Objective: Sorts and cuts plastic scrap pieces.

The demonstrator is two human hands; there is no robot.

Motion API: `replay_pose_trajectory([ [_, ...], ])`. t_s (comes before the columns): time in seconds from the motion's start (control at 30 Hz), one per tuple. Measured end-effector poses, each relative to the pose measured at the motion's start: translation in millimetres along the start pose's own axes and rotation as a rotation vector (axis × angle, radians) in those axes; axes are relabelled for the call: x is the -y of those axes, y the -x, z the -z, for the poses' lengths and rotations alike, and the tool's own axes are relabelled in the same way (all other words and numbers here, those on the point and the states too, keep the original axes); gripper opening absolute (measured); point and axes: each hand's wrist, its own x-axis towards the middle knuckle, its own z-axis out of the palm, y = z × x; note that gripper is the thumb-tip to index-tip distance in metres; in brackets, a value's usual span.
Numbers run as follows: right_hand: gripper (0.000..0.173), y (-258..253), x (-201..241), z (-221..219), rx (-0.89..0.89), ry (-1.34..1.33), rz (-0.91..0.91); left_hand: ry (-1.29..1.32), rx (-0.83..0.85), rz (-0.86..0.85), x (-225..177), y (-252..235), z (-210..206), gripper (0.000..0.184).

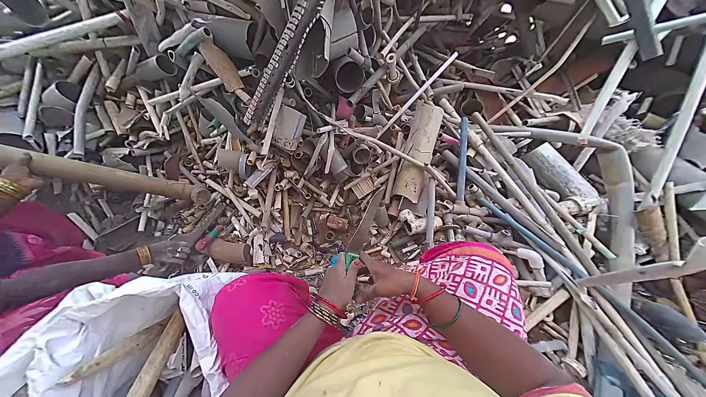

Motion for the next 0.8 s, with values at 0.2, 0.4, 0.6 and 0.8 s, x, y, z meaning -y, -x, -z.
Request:
replay_pose_trajectory([
  [0.2, 0.089, -5.1, -5.8, 7.8, 0.034, 0.386, 0.003, -0.064, 0.087, -0.083, 2.8, 11.9, -6.8, 0.047],
  [0.4, 0.112, -8.1, 6.3, -3.2, -0.006, 0.401, -0.135, 0.083, 0.049, 0.103, 5.9, -17.7, 0.7, 0.048],
  [0.6, 0.065, -12.9, -2.8, 12.3, 0.089, 0.657, -0.305, -0.020, 0.186, -0.083, -1.5, 4.8, -20.9, 0.053],
  [0.8, 0.110, 1.6, -6.3, 12.3, 0.005, 0.220, -0.007, 0.414, 0.027, 0.119, 5.3, -27.8, -10.9, 0.040],
])
